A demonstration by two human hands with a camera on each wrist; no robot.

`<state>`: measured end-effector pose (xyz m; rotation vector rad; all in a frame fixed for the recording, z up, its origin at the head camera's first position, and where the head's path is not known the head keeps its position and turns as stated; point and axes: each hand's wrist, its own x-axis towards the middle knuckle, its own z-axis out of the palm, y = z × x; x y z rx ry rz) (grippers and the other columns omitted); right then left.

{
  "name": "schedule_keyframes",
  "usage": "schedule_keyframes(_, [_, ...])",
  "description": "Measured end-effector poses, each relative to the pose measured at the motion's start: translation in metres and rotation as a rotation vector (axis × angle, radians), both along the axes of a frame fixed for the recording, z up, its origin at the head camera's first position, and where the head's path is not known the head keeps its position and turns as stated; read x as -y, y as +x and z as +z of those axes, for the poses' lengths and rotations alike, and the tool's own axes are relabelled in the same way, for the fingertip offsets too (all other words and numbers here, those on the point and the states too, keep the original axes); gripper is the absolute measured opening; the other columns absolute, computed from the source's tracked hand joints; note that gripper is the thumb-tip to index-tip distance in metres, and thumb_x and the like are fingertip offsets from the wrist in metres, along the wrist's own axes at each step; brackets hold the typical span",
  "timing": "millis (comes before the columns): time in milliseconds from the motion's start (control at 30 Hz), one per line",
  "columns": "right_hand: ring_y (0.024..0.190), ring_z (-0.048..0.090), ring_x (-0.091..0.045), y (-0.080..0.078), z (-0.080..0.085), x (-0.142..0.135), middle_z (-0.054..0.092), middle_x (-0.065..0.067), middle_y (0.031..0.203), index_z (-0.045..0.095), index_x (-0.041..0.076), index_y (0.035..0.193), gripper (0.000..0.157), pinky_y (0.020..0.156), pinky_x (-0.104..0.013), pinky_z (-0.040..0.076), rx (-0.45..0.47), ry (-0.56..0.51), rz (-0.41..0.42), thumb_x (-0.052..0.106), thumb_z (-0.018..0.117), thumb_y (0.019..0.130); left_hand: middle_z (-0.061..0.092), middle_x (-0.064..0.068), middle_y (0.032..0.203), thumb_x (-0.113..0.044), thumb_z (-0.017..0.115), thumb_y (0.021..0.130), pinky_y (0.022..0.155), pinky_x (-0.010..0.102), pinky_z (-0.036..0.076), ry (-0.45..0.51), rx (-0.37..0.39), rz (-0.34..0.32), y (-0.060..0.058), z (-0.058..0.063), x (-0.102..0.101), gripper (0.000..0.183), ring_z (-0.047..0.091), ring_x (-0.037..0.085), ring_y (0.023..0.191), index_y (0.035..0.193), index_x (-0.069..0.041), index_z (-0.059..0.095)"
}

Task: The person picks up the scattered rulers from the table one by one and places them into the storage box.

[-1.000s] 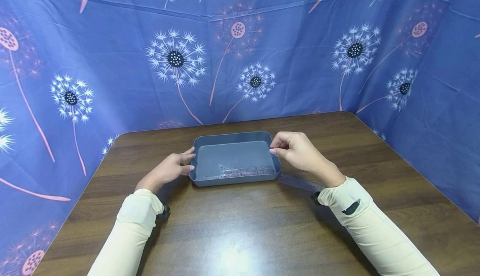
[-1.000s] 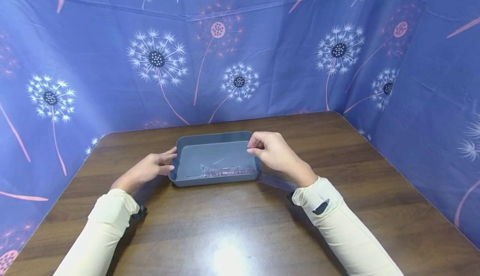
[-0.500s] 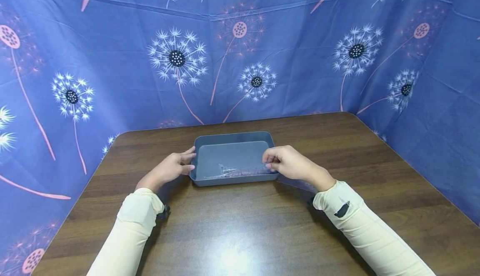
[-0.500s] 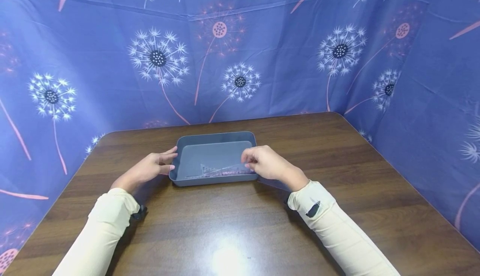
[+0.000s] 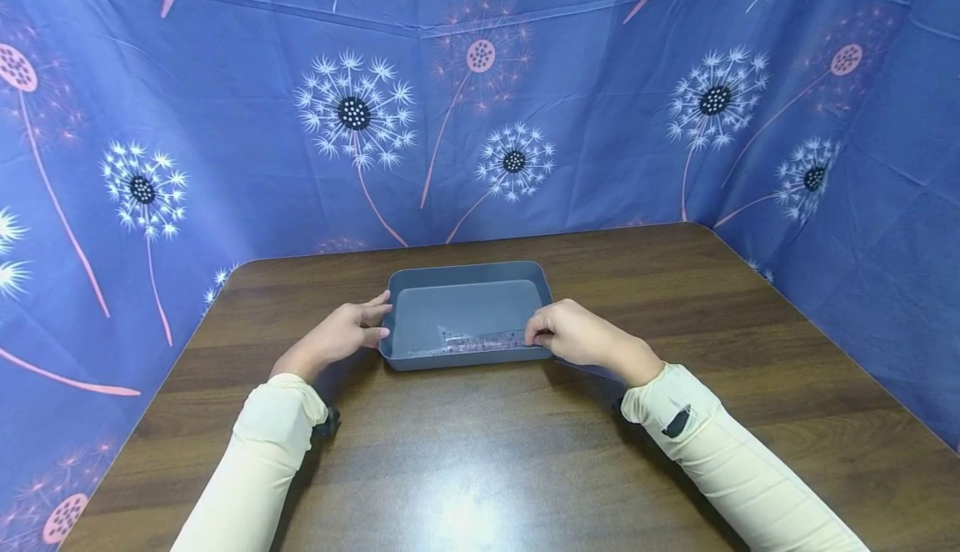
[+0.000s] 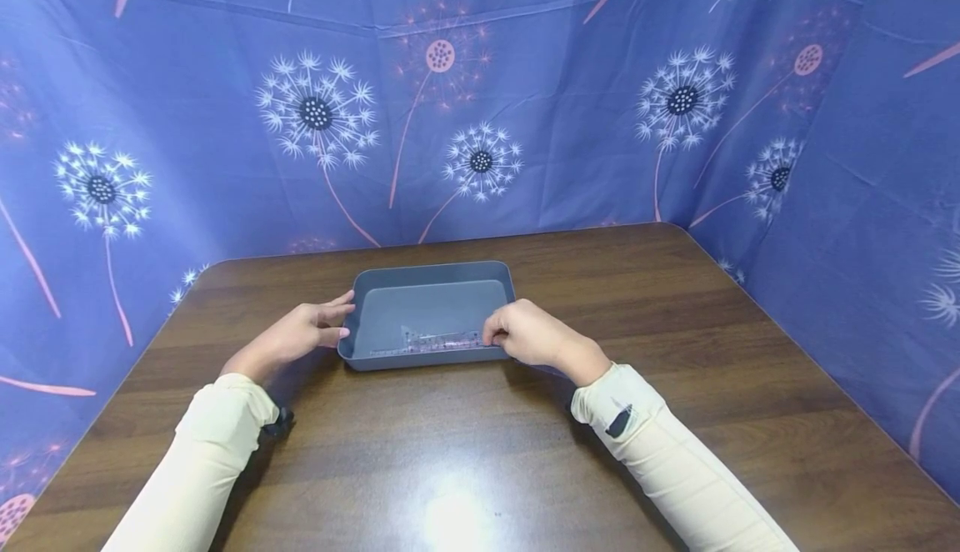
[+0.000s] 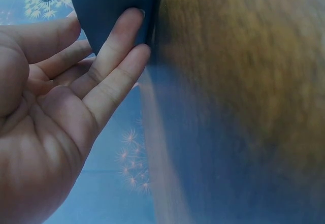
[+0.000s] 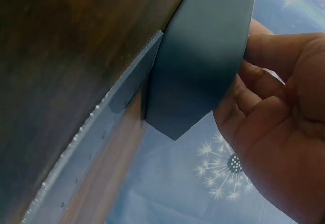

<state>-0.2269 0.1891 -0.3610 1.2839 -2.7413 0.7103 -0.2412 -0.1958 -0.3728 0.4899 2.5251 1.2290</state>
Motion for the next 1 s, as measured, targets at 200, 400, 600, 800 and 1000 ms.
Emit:
schedule_keyframes(200, [0.099, 0.070, -0.016, 0.0028, 0.0020, 0.0017, 0.075, -0.001, 0.100, 0.079, 0.005, 0.098, 0.031, 0.085, -0.032, 0.057, 0.047, 0.102, -0.017, -0.007, 0.052, 0.091, 0.018, 0.017, 0.163, -0.004, 0.057, 0.099, 0.102, 0.049, 0.047, 0.000, -0.001, 0.002, -0.0004, -0.0019, 0.0008, 0.055, 0.067, 0.032, 0.109, 0.149, 0.008, 0.037])
schedule_keyframes(400, [0.084, 0.062, -0.004, 0.0041, 0.0027, 0.0023, 0.074, 0.003, 0.101, 0.077, 0.010, 0.108, 0.027, 0.076, -0.028, 0.053, 0.160, 0.102, -0.015, 0.006, 0.051, 0.100, 0.018, 0.019, 0.163, -0.005, 0.057, 0.100, 0.103, 0.050, 0.046, 0.008, -0.008, -0.004, 0.0001, -0.0019, -0.0002, 0.054, 0.069, 0.032, 0.107, 0.148, 0.010, 0.037])
schedule_keyframes(600, [0.074, 0.057, -0.002, 0.0047, 0.0046, 0.0013, 0.073, 0.004, 0.094, 0.075, 0.012, 0.105, 0.018, 0.072, -0.027, 0.052, 0.153, 0.059, 0.051, 0.019, 0.059, 0.102, 0.018, 0.016, 0.164, -0.005, 0.057, 0.100, 0.103, 0.050, 0.046, -0.005, -0.001, 0.007, -0.0001, -0.0022, -0.0017, 0.054, 0.069, 0.031, 0.105, 0.149, 0.007, 0.037])
schedule_keyframes(800, [0.081, 0.060, -0.002, 0.0035, 0.0052, 0.0001, 0.073, 0.006, 0.094, 0.076, 0.013, 0.102, 0.016, 0.076, -0.028, 0.053, 0.141, 0.046, 0.075, 0.018, 0.060, 0.101, 0.019, 0.016, 0.163, -0.004, 0.057, 0.100, 0.103, 0.051, 0.046, -0.006, -0.003, 0.009, 0.0008, 0.0005, -0.0026, 0.055, 0.069, 0.031, 0.107, 0.149, 0.007, 0.037])
schedule_keyframes(1000, [0.087, 0.063, -0.002, 0.0036, 0.0046, -0.0009, 0.074, 0.005, 0.100, 0.076, 0.012, 0.105, 0.017, 0.080, -0.029, 0.055, 0.168, 0.060, 0.061, 0.017, 0.061, 0.100, 0.018, 0.017, 0.163, -0.005, 0.056, 0.100, 0.104, 0.051, 0.045, -0.016, -0.008, -0.001, 0.0015, 0.0010, -0.0011, 0.054, 0.070, 0.032, 0.104, 0.149, 0.008, 0.036])
